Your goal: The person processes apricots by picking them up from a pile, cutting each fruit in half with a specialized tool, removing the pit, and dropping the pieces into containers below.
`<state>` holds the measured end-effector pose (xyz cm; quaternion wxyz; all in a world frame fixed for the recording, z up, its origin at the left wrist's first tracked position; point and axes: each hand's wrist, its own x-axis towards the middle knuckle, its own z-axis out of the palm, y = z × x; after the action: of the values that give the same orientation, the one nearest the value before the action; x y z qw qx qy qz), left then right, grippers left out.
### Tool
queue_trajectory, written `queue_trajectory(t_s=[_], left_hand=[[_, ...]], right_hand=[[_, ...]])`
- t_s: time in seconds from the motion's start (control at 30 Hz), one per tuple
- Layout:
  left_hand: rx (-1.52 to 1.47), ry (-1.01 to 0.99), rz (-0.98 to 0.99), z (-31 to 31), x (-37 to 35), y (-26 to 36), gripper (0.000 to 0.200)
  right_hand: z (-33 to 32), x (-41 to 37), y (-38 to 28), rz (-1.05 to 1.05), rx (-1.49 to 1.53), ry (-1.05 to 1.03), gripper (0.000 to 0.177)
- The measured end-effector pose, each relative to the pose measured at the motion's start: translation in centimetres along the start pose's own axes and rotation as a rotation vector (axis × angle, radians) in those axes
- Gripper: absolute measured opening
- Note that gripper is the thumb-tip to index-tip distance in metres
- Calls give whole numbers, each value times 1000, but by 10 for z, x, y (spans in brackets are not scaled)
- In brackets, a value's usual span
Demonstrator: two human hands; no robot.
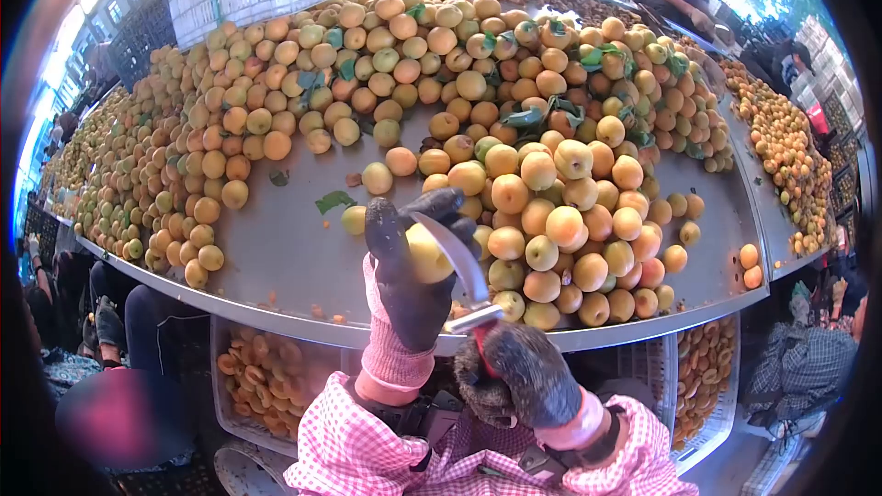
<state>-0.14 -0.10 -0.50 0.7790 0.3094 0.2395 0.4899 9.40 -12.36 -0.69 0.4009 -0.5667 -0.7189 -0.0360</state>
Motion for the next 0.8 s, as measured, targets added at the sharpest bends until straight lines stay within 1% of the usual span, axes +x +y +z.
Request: queue_trajectory(t_s=[0.07,0.1,0.17,0.2,0.23,0.3,0.33,0.4,0.43,0.47,0.53,0.57,0.63,0.7,0.73,0.77,0.8], left_hand=[[-24,13,21,2,1,-3,55],[-30,9,23,4,1,-4,55],[-55,-1,2,12,1,-4,56],[-78,-1,-15,20,-3,-1,57],[63,-4,34,21,-4,-3,58],[348,11,133,22,-5,-8,60],[354,4,113,24,-8,-5,63],[255,-38,14,31,-13,5,68],[149,-73,-64,35,-15,13,71],[43,-108,-142,38,-15,17,74],[403,-96,-34,36,-11,12,76],[581,-90,22,35,-9,9,77],[729,-99,131,32,-7,1,70],[717,-190,227,24,-7,-6,67],[711,-237,280,24,-8,-7,65],[388,-225,117,31,-12,-6,64],[66,-211,-51,43,-17,-5,65]], right_hand=[[-16,-16,-13,20,-108,-83,27],[-15,-16,-13,153,52,-119,25],[-13,-14,-14,436,367,-125,22],[-14,-8,-13,426,359,-94,21],[-14,-3,-13,413,349,-64,20],[-18,4,-18,645,417,-91,19],[-18,5,-19,763,451,-106,19],[-16,1,-19,746,447,-92,18],[-15,0,-18,737,445,-83,18],[-19,1,-16,599,345,-125,18],[-33,6,-5,325,145,-207,18],[-38,6,4,307,165,-255,19],[-42,10,23,268,207,-342,20],[-46,22,14,550,429,-288,24],[-38,13,13,316,204,-142,23],[-29,3,15,86,-22,6,23],[-17,-9,21,77,-8,63,21]])
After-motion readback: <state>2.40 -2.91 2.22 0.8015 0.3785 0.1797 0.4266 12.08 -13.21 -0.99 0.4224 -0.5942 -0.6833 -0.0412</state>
